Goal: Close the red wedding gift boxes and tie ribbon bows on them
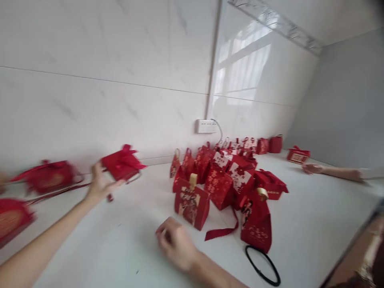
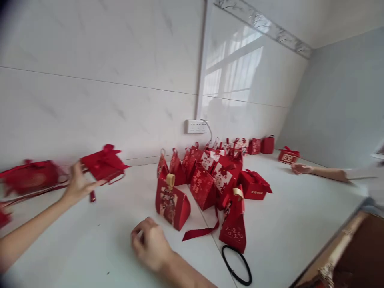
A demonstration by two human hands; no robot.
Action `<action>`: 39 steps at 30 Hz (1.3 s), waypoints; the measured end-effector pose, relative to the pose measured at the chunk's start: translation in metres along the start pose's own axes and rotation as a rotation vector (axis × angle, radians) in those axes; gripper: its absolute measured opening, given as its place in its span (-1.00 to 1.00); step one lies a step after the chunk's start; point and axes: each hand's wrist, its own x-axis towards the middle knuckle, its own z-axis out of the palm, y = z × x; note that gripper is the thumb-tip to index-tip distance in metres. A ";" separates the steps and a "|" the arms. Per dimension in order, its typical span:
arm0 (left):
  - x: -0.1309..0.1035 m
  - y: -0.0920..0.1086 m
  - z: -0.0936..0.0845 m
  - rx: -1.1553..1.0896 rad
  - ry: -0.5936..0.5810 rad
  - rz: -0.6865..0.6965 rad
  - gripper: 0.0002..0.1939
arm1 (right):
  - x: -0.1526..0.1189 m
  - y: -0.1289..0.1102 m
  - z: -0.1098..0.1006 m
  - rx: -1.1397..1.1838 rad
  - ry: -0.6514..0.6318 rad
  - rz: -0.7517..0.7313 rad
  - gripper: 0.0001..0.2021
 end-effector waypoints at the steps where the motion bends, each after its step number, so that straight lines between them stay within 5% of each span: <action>1: -0.014 0.008 -0.009 -0.077 -0.099 -0.032 -0.04 | 0.001 -0.002 -0.004 0.050 0.063 0.027 -0.83; 7: -0.093 0.069 -0.025 -0.467 -0.687 -0.165 0.01 | -0.002 -0.019 -0.028 0.466 0.284 0.119 -0.57; 11: -0.116 0.088 -0.038 -0.574 -0.900 -0.253 -0.05 | -0.006 -0.030 -0.032 0.532 0.135 0.110 -0.50; 18: -0.135 0.090 -0.029 -0.589 -0.382 -0.315 -0.31 | 0.010 -0.039 -0.022 0.404 -0.069 -0.047 -0.48; 25: -0.145 0.092 -0.041 -0.846 -0.669 -0.349 -0.27 | 0.003 -0.019 -0.034 0.313 -0.145 0.002 -0.29; 32: -0.145 0.100 -0.034 -0.539 -0.500 -0.294 -0.46 | 0.006 -0.014 -0.031 0.362 -0.087 -0.009 -0.23; 39: -0.145 0.100 -0.041 -0.464 -0.545 -0.500 -0.24 | 0.009 -0.031 -0.030 0.561 0.019 0.234 -0.50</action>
